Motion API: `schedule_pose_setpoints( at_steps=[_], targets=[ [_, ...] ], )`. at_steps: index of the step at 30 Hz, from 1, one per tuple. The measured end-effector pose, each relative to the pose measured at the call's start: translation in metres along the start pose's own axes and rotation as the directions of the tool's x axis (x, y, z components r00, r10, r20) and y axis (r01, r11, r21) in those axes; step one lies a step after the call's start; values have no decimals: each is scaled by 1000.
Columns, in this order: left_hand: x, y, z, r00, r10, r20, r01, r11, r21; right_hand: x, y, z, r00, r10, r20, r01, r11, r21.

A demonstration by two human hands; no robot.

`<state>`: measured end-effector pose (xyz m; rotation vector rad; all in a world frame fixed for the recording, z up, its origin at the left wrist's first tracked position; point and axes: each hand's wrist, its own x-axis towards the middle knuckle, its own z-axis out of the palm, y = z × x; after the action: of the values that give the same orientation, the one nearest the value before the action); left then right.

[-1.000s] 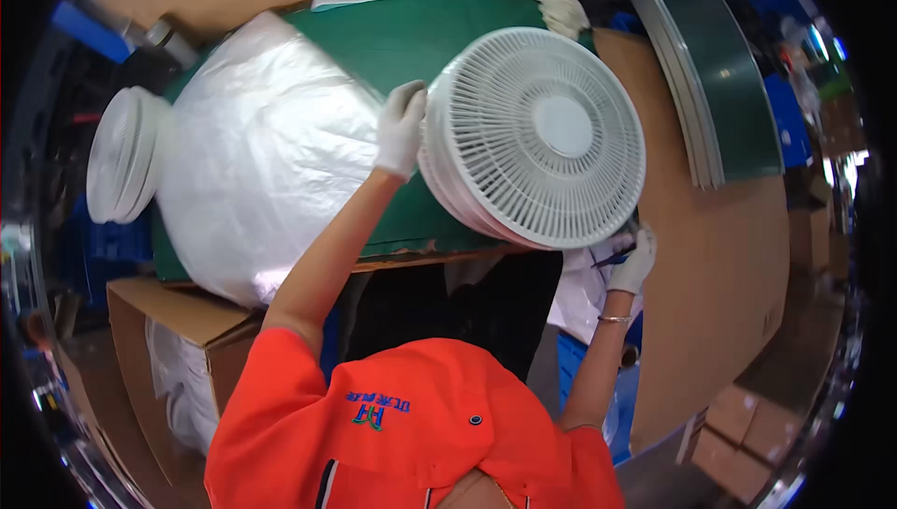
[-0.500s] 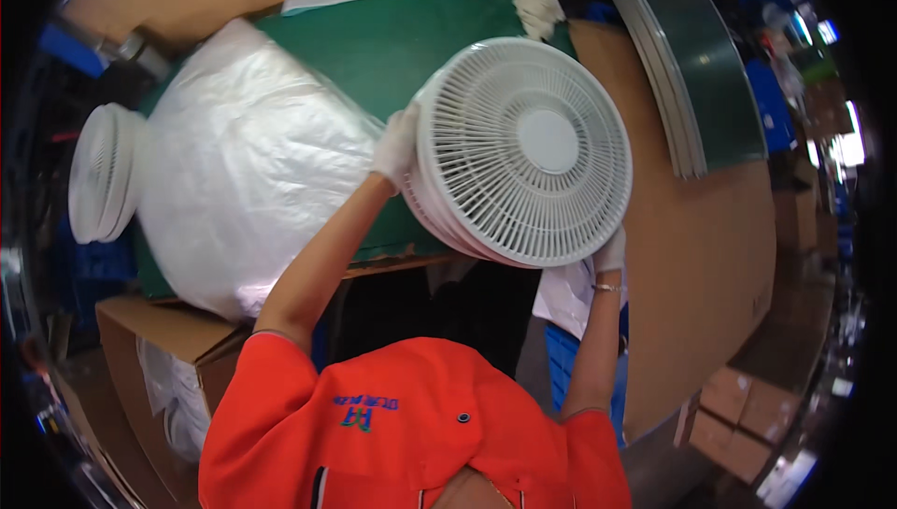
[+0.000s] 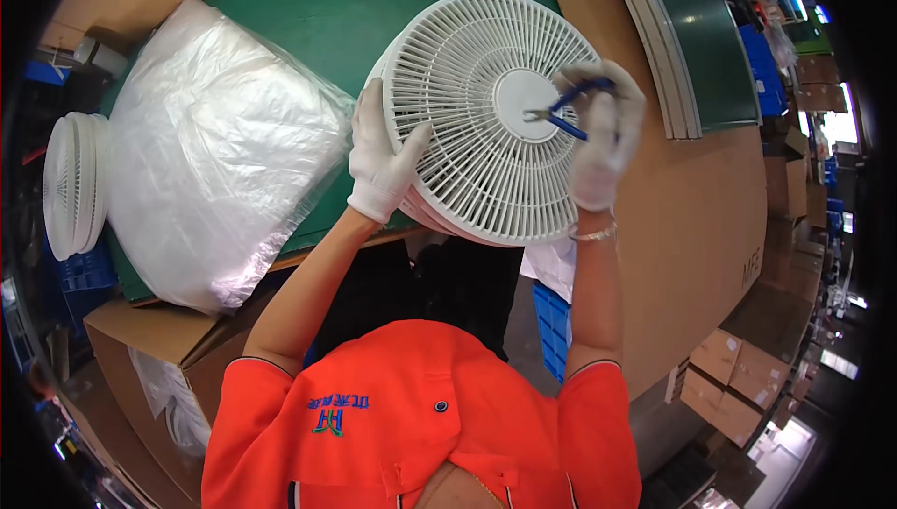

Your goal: Assembling and inspecting electric fan grills and components at a manual assembly station.

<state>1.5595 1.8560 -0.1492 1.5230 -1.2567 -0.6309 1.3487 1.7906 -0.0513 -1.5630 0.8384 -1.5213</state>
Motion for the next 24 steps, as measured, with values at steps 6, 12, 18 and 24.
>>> schedule_pose_setpoints(
  at_steps=[6,12,18,24],
  targets=[
    [-1,-1,0,1000,3,-11,-3,1000,3,6,26,21,996,36,77,-42,996,83],
    [-2,0,0,995,76,-67,-72,996,60,8,21,26,991,77,109,-84,995,62],
    [-1,-1,0,994,80,-68,-76,995,63,14,26,25,976,63,208,-38,992,-120],
    [-2,0,2,995,72,-71,-69,996,51,13,45,33,992,-43,118,45,999,-17]
  ],
)
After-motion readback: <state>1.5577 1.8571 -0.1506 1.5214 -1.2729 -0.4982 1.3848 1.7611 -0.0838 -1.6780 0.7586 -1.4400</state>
